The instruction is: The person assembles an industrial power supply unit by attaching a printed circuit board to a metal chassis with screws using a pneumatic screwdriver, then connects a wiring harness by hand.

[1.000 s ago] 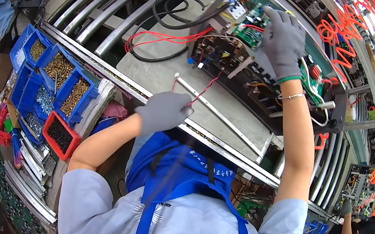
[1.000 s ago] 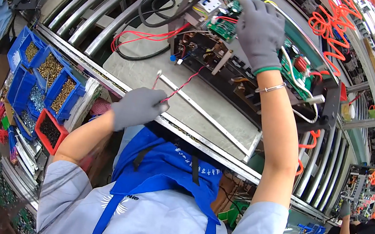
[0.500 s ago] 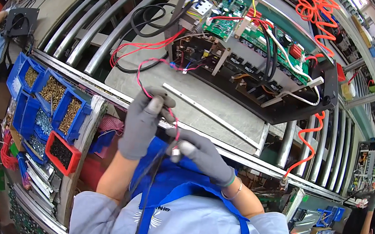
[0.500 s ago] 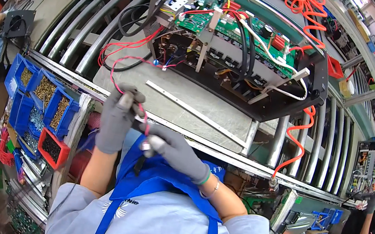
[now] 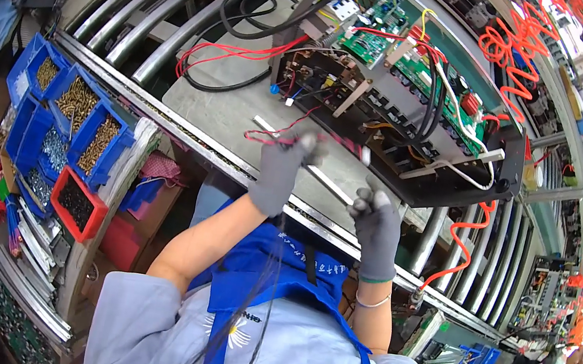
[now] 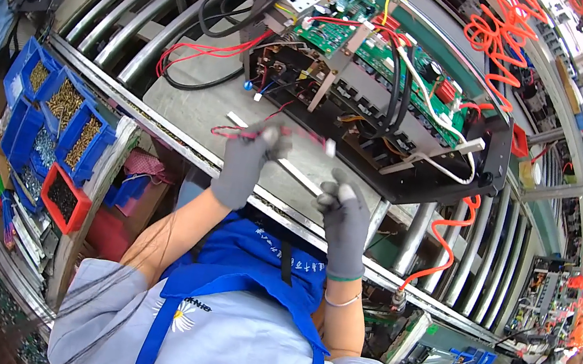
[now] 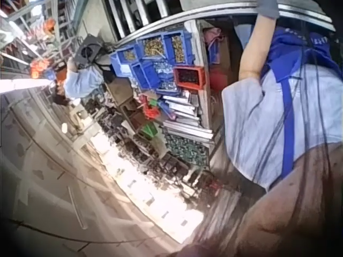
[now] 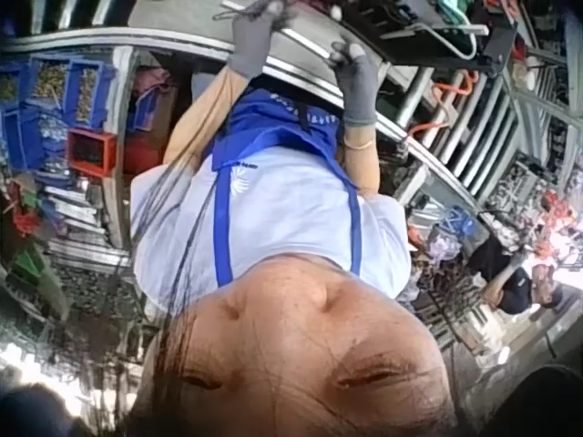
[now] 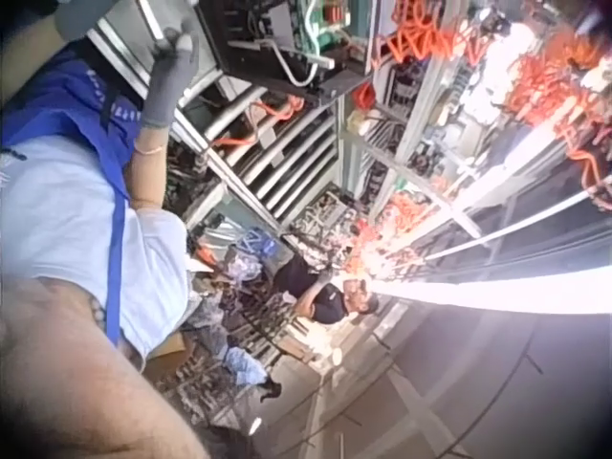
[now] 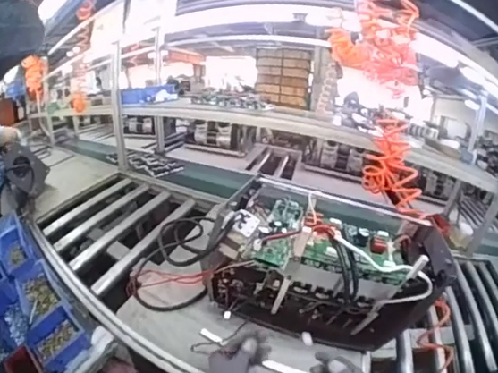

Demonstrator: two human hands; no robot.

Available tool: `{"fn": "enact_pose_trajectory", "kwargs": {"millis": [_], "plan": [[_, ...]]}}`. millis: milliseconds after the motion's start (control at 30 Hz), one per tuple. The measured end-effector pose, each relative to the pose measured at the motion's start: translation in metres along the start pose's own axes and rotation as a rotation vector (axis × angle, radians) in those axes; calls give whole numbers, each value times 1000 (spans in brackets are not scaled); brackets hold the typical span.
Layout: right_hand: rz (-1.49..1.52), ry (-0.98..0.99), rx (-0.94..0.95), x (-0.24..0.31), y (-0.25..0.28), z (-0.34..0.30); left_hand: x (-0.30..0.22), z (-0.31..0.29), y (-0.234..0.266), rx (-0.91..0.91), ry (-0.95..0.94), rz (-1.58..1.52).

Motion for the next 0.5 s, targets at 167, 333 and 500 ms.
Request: {"fn": "enact_pose_trajectory", "kwargs": {"millis": [167,333,500], "plan": [[-94,51,-55,7,0,48,19,59,22,-289,-65,-316],[-97,29,-82,7,-10,108,29,75,14,-287,62,-304],[-47,19,-158,-2,-15,155,27,104,16,-148,25,-114]]}}
Point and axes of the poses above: each hand's wrist, its own z-axis towards the middle knuckle, its own y-axis out of the back of the hand, x = y × z, the point moved 8 cm from there along z, towards the middle knuckle, and after that the axes turned 8 degrees about x, right-handed, at the moved point
